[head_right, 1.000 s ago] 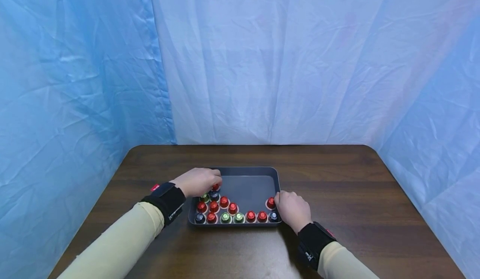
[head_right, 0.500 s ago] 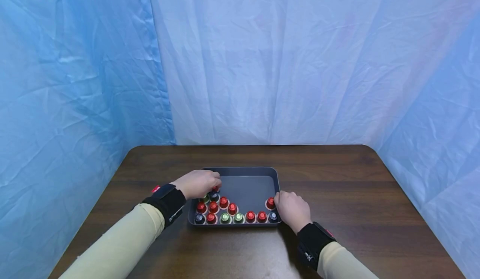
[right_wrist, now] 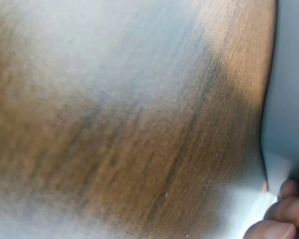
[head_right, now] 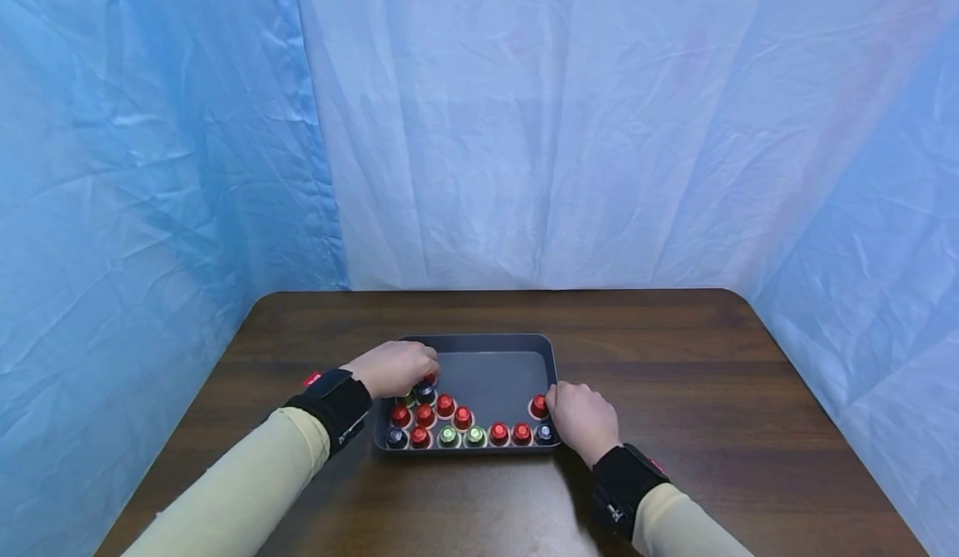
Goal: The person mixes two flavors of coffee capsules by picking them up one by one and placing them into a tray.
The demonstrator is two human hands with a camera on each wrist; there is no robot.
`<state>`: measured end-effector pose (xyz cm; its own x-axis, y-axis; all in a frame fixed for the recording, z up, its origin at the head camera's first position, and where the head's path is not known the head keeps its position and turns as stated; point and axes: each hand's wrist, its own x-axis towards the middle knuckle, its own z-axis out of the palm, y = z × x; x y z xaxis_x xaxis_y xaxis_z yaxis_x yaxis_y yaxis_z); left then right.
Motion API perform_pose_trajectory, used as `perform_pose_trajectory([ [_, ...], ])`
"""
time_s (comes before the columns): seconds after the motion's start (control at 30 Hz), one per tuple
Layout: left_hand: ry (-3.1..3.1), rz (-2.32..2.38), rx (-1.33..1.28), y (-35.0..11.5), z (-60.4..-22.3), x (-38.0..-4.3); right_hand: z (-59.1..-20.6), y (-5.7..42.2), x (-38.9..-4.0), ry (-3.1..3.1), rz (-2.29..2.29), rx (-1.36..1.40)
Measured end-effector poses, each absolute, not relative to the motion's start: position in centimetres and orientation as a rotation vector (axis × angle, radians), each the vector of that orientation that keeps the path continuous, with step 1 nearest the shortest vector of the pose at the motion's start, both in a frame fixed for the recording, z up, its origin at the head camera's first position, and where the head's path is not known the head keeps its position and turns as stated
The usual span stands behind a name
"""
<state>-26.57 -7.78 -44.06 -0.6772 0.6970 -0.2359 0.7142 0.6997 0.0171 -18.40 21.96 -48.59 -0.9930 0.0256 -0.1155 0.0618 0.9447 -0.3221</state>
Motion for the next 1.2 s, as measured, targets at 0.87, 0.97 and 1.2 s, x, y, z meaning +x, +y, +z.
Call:
perform_pose_trajectory([
  [0.87,2.7,-0.185,1.145,-7.4,-42.7,-25.6,-48.5,22.0,-18.5,2.997,-0.487,0.063],
  [0.97,2.701,-0.195,1.164,-7.4,-42.1,-25.4,-48.6,22.1,-18.5,2.993,-0.486,0.064],
  [1.2,2.709,-0.221,1.259,-7.4,-41.0,-24.9,-48.5,22.2,-18.6,2.987,-0.486,0.067],
])
